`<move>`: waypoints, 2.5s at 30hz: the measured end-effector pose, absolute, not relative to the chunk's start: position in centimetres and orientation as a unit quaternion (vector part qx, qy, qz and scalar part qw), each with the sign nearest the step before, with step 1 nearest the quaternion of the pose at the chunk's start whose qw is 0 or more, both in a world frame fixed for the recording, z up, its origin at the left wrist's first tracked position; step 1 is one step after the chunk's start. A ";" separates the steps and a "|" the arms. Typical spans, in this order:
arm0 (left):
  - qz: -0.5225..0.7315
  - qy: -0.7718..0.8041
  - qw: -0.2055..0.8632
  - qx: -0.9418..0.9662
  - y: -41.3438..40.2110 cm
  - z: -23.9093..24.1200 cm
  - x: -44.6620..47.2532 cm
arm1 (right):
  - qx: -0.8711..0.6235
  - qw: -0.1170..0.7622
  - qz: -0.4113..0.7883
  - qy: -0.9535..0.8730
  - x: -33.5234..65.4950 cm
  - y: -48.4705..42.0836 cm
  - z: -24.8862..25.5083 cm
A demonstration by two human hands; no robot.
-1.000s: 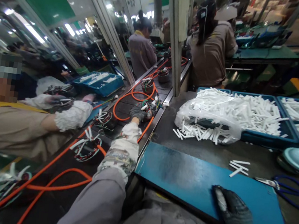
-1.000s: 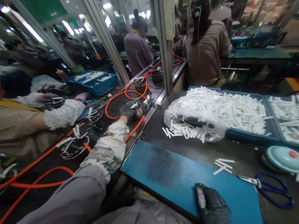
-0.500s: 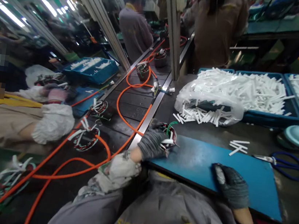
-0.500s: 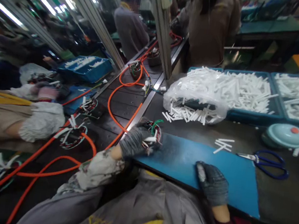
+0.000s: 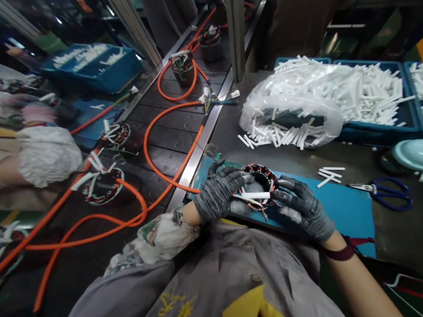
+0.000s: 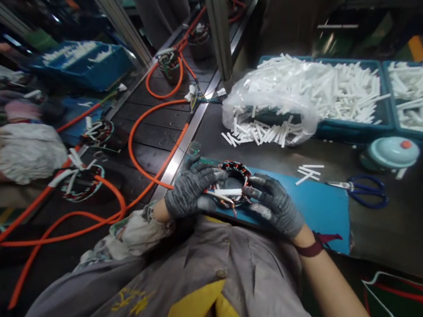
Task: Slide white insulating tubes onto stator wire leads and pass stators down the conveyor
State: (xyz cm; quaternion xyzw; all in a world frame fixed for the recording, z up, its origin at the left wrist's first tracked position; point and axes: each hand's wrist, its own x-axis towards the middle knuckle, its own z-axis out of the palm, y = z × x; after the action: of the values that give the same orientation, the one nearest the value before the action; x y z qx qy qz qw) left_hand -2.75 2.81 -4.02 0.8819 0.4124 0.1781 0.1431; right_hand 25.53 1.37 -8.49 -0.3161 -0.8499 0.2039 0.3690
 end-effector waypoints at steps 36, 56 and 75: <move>0.220 0.437 0.214 0.845 3.1 -4.1 -1.8 | -0.294 0.336 0.384 -0.809 20.4 6.8 -5.9; -0.023 0.478 0.150 0.865 3.4 0.3 0.0 | -0.298 0.343 0.243 -0.857 24.1 7.5 -6.9; 0.102 0.398 0.074 0.909 1.5 -3.6 -5.3 | -0.400 0.288 0.384 -0.781 25.3 3.7 -8.1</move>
State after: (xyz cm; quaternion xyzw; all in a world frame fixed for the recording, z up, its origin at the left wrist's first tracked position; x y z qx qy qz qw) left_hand -5.31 1.54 -3.63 0.9089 0.3977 0.1018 0.0736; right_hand 25.31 3.67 -8.06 -0.4000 -0.7806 0.3842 0.2882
